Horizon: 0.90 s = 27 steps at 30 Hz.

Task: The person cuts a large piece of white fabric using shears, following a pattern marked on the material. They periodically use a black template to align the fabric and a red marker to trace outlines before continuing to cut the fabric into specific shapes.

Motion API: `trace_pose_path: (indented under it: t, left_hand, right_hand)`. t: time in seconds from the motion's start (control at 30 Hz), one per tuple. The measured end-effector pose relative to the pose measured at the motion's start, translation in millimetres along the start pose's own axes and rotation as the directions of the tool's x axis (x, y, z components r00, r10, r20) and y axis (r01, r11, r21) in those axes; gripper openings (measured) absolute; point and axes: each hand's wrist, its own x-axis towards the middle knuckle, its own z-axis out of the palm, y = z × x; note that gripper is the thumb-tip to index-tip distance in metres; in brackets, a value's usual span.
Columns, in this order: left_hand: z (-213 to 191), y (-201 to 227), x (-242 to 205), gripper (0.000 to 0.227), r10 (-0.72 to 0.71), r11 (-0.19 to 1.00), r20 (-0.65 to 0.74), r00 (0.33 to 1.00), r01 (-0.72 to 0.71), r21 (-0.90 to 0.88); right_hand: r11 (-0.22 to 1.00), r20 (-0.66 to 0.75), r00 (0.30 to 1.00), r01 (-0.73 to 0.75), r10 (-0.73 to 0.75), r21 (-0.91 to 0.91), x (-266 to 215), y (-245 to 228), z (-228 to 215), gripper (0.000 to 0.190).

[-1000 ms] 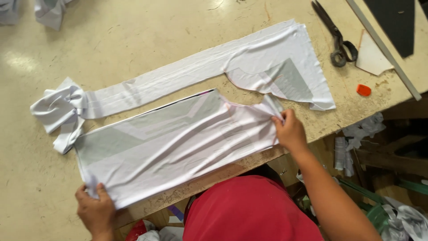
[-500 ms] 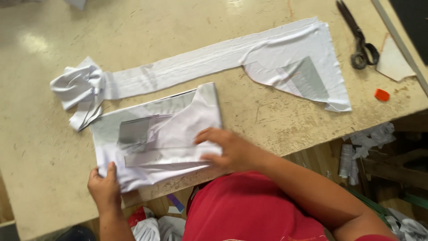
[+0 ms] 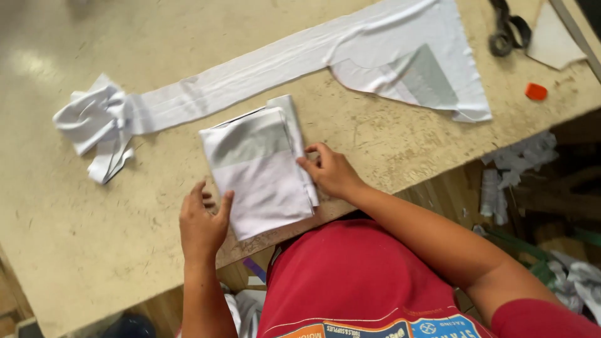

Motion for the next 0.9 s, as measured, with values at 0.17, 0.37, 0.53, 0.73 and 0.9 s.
trace_pose_path:
  t: [0.17,0.37,0.53,0.73,0.9]
  left_hand:
    - [37.4,-25.2,6.7,0.060,-0.348,0.932,0.101,0.932,0.333,0.141]
    - [43.6,43.3,-9.0,0.031,-0.362,0.708,0.263,0.894,0.447,-0.547]
    - [56.7,34.3,-2.2,0.043,-0.477,0.469,0.403,0.781,0.614,-0.634]
    - [67.8,23.3,2.7,0.033,-0.452,0.539,0.306,0.838,0.530,-0.654]
    - [26.5,114.5,60.5,0.057,-0.473,0.361,0.440,0.763,0.623,-0.694]
  right_hand:
    - [0.996,0.066,0.997,-0.041,0.036,0.079,11.8,1.5,14.2,0.076]
    - [0.991,0.226,0.974,0.004,-0.035,0.135,-20.9,-53.3,17.5,0.074]
    - [0.892,0.579,0.703,0.442,-0.412,0.098,-31.1,-53.2,2.5,0.086]
    - [0.846,0.511,0.710,0.230,-0.484,0.481,-11.9,15.4,-7.8,0.061]
    - [0.949,-0.010,0.990,0.139,-0.142,0.282,-17.8,68.6,-63.1,0.030]
